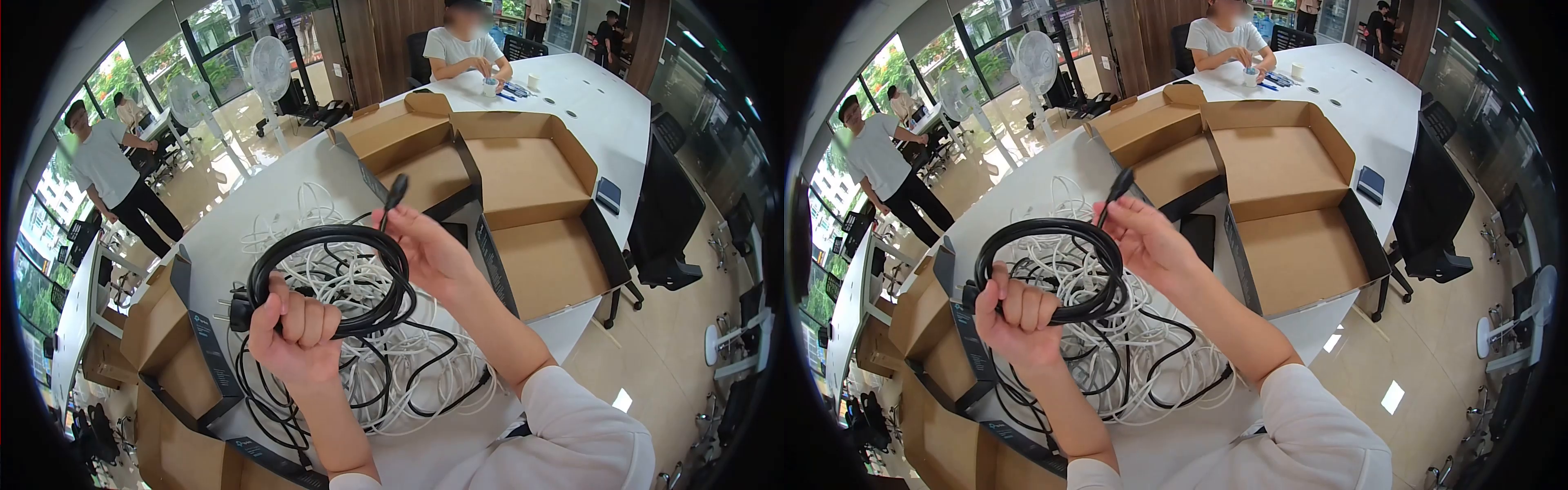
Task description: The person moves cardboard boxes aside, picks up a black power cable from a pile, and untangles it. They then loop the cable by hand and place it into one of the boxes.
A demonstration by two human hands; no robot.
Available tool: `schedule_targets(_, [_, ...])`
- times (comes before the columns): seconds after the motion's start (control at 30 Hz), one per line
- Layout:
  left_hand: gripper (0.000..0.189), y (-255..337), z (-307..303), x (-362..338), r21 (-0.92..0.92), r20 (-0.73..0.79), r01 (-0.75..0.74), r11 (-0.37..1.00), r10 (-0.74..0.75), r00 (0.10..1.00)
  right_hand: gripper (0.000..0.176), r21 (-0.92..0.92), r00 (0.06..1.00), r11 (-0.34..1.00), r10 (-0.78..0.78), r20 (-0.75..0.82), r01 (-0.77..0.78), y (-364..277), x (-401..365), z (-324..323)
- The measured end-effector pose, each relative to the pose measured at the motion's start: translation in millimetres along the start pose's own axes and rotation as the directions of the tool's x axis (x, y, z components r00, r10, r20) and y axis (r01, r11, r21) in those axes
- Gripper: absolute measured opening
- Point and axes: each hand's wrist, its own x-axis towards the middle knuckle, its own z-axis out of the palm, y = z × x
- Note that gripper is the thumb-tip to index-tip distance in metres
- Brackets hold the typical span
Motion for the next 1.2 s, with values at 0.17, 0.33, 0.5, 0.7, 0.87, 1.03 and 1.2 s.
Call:
schedule_targets(0.17, [0.013, -4, 5, 0, 0.028, -0.087, -0.052, 0.998, 0.055, 0.995, 0.016, -0.085, 0.901, 0.901, -0.431, -0.049, 0.426, -11, 8, -7])
schedule_targets(0.33, [0.016, 2, 7, -2, -0.131, -0.106, 0.011, 0.991, -0.025, 0.994, 0.016, 0.012, 0.790, 0.807, -0.581, 0.199, 0.590, -20, -7, 1])
schedule_targets(0.5, [0.020, 4, 0, 1, -0.241, -0.125, 0.132, 0.961, -0.166, 0.978, 0.017, 0.035, 0.644, 0.885, -0.364, 0.673, 0.464, -18, -17, 9])
schedule_targets(0.7, [0.015, -11, -4, 15, -0.083, -0.472, 0.152, 0.985, -0.173, 0.864, 0.017, 0.040, 0.635, 0.969, -0.192, 0.748, 0.246, -3, -16, 14])
schedule_targets(0.87, [0.017, -8, -1, 14, 0.151, -0.492, 0.085, 0.985, 0.001, 0.871, 0.043, -0.222, 0.852, 0.967, 0.011, 0.524, 0.124, -12, -29, 23])
schedule_targets(1.03, [0.015, -13, 8, 8, 0.355, -0.491, 0.056, 0.933, 0.135, 0.861, 0.075, -0.428, 0.888, 0.902, 0.147, 0.436, 0.061, -15, -33, 32])
schedule_targets(1.2, [0.007, -25, 16, 0, 0.409, -0.520, 0.061, 0.911, 0.178, 0.836, 0.059, -0.682, 0.944, 0.717, 0.107, 0.313, 0.145, -16, -32, 33])
